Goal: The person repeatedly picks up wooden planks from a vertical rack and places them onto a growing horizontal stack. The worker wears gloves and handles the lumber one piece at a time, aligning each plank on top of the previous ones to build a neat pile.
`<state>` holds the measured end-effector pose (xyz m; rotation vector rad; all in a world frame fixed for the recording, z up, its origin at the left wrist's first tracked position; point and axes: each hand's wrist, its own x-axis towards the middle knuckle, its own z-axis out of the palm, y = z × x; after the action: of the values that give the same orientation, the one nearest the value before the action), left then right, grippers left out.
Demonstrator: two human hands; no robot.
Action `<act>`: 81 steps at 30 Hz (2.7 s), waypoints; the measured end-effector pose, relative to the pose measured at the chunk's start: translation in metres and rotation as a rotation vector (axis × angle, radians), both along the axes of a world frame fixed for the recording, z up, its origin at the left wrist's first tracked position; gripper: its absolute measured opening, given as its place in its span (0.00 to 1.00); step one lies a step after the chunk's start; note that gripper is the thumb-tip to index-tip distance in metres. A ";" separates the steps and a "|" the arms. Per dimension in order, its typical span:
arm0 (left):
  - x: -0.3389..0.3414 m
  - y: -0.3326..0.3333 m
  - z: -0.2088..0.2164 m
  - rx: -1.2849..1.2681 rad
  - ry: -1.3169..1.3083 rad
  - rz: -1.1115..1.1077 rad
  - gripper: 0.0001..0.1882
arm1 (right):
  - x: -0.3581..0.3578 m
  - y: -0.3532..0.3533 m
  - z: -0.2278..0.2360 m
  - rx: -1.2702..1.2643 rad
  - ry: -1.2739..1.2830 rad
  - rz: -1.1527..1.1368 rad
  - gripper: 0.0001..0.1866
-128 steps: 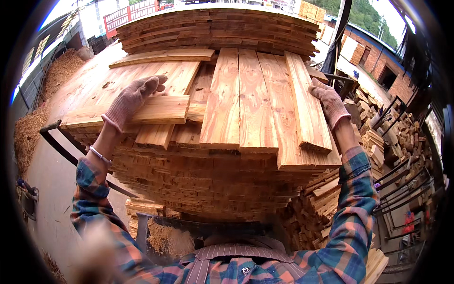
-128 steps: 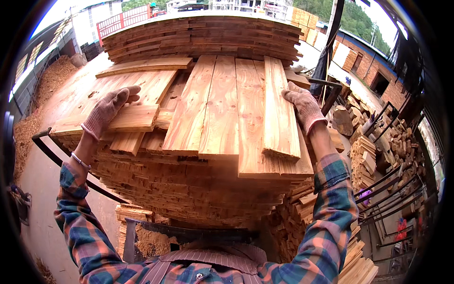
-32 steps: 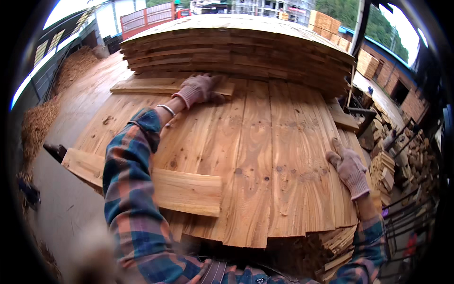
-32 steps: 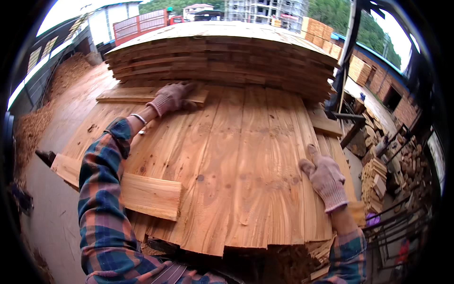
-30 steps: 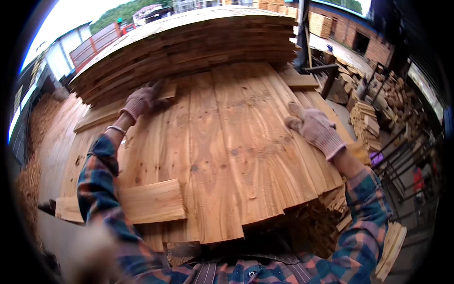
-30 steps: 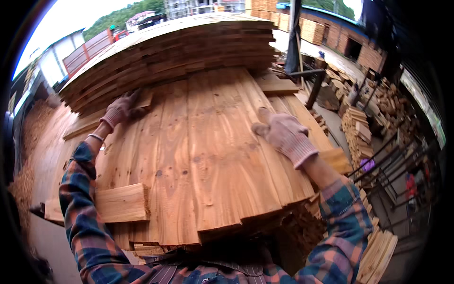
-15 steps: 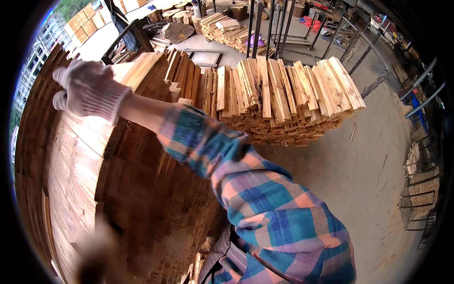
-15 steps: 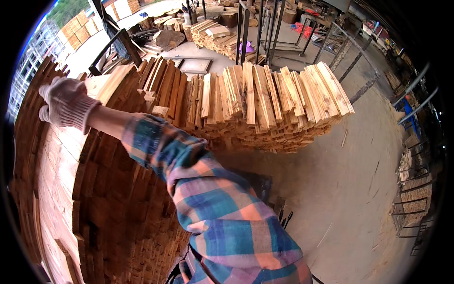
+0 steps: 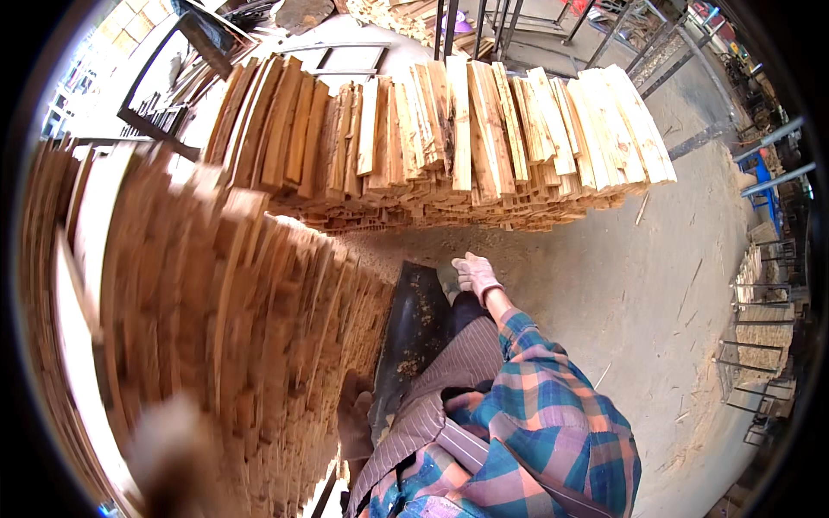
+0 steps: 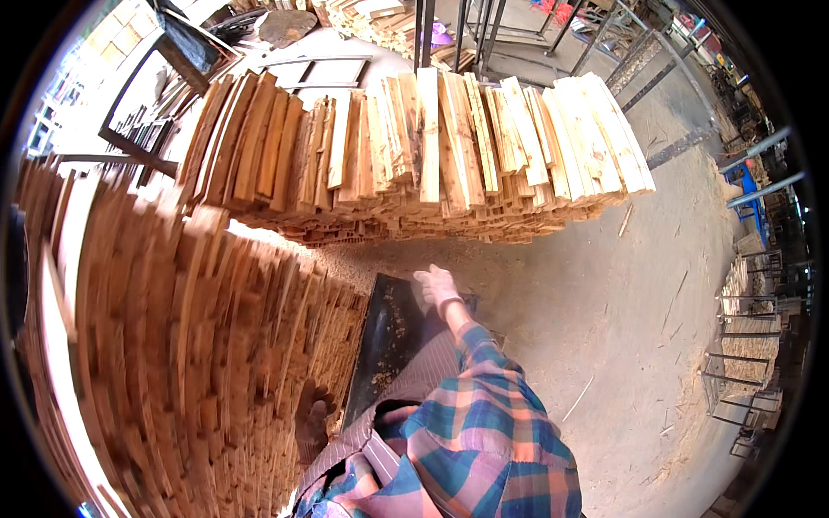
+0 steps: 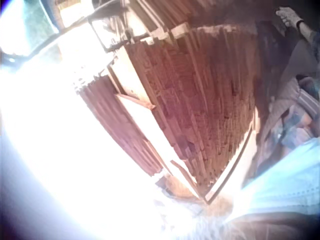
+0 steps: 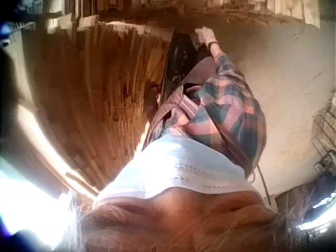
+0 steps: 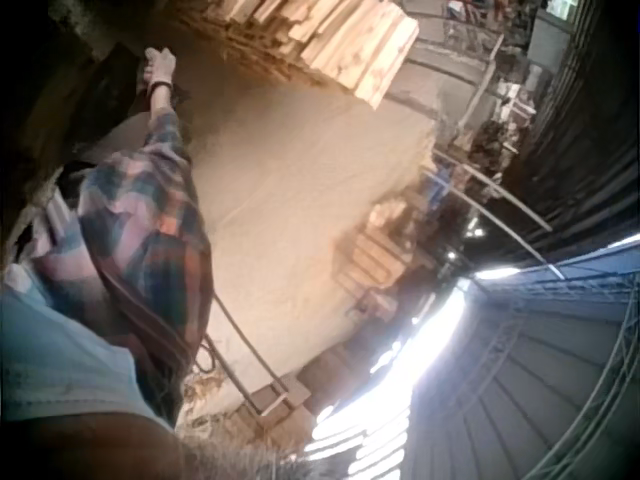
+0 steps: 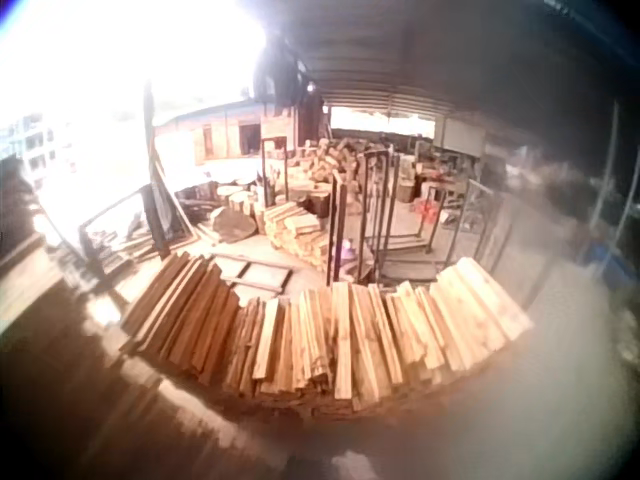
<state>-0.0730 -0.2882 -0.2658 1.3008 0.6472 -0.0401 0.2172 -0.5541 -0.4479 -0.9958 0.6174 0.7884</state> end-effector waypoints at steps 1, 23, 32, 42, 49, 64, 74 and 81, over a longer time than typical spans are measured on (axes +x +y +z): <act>0.025 -0.004 -0.010 -0.052 0.034 -0.042 0.31 | 0.012 -0.011 -0.014 -0.080 -0.112 -0.033 0.08; 0.519 -0.116 -0.220 -0.364 0.328 -0.381 0.10 | 0.217 -0.038 -0.027 -0.493 -0.539 0.295 0.31; 0.416 -0.106 -0.123 -0.265 0.180 -0.214 0.16 | 0.192 -0.008 0.023 -0.258 -0.471 0.129 0.17; 0.304 -0.055 0.082 0.192 -0.135 -0.135 0.16 | 0.135 0.047 0.193 -0.076 -0.669 0.041 0.17; 0.253 -0.019 0.232 -0.238 -0.697 0.254 0.22 | 0.133 0.151 0.430 -0.007 -1.236 0.613 0.38; 0.131 0.001 0.275 0.198 -0.794 0.620 0.22 | 0.129 0.400 0.532 0.289 -1.988 1.163 0.13; 0.168 0.059 0.312 1.973 -0.243 0.250 0.34 | 0.173 0.354 0.539 0.316 -1.460 1.086 0.20; 0.177 0.055 0.319 2.101 -0.071 0.295 0.30 | 0.152 0.391 0.534 0.328 -1.340 1.258 0.25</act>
<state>0.1041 -0.2333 0.0535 3.1087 0.7266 1.2250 0.3697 -0.1630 0.0860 -1.2841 -1.3853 0.9822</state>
